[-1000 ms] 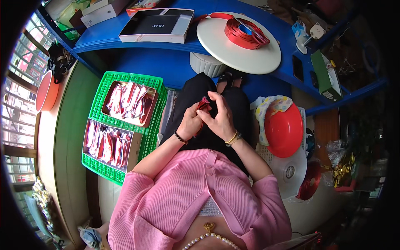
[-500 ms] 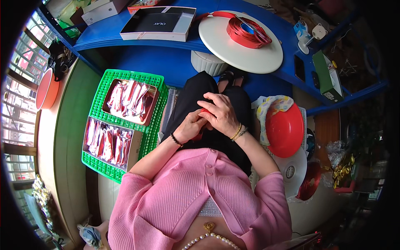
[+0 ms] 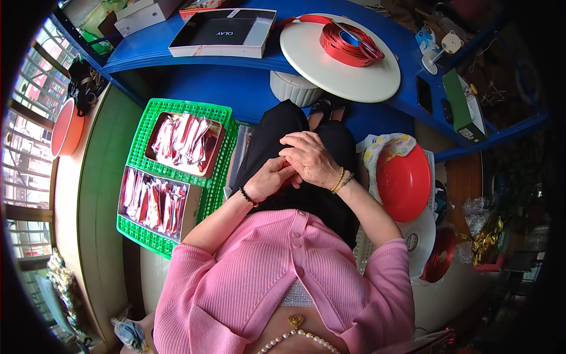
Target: Creating decorative bows from red ribbons by cutting and tying them manually.
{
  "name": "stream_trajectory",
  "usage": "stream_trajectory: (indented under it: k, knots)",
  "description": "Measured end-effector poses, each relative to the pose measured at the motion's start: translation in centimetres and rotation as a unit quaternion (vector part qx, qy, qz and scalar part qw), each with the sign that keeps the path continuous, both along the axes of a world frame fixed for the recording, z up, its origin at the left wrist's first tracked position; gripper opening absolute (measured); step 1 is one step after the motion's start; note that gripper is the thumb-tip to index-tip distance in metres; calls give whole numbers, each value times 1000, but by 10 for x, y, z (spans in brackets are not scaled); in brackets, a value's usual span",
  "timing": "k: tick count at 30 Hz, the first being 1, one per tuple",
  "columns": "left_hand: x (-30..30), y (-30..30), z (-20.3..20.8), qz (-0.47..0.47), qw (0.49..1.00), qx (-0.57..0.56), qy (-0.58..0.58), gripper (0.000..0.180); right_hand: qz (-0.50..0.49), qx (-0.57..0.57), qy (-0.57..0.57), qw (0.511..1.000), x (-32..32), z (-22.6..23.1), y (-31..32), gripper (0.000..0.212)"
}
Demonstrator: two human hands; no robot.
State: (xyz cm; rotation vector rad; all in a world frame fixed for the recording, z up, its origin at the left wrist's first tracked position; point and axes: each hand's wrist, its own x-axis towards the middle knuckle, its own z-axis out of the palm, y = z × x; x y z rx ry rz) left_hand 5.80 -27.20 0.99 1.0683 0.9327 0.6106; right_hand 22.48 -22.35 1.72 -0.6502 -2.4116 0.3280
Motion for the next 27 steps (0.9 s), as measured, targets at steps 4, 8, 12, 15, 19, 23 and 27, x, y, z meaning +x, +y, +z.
stream_trajectory:
  k: [4, 8, 12, 15, 19, 23, 27]
  knots:
    - [1, 0, -27, 31, 997, 67, -37, 22, 1, -27, 51, 998, -4, -4, -1, 15]
    - [0, 0, 1, 8, 999, 50, -11, 21, -39, -11, 57, 998, -3, 1, -3, 13]
    - [2, -2, -31, 35, 991, 126, -24, 21, -24, -6, 43, 999, -1, 3, 0, 15]
    - [2, -3, -25, 50, 990, 128, -30, 20, -19, 8, 14, 1000, 2, 8, 0, 17]
    - [0, -4, -4, 32, 998, 52, 18, 19, 11, -20, -15, 1000, 8, 13, 3, 16]
    - [-1, -1, -29, 9, 991, 100, -85, 20, 30, -58, 8, 998, 7, 15, 5, 15]
    - [-1, -1, -17, -6, 992, 81, -97, 20, 18, -140, 40, 989, 8, 15, 5, 12]
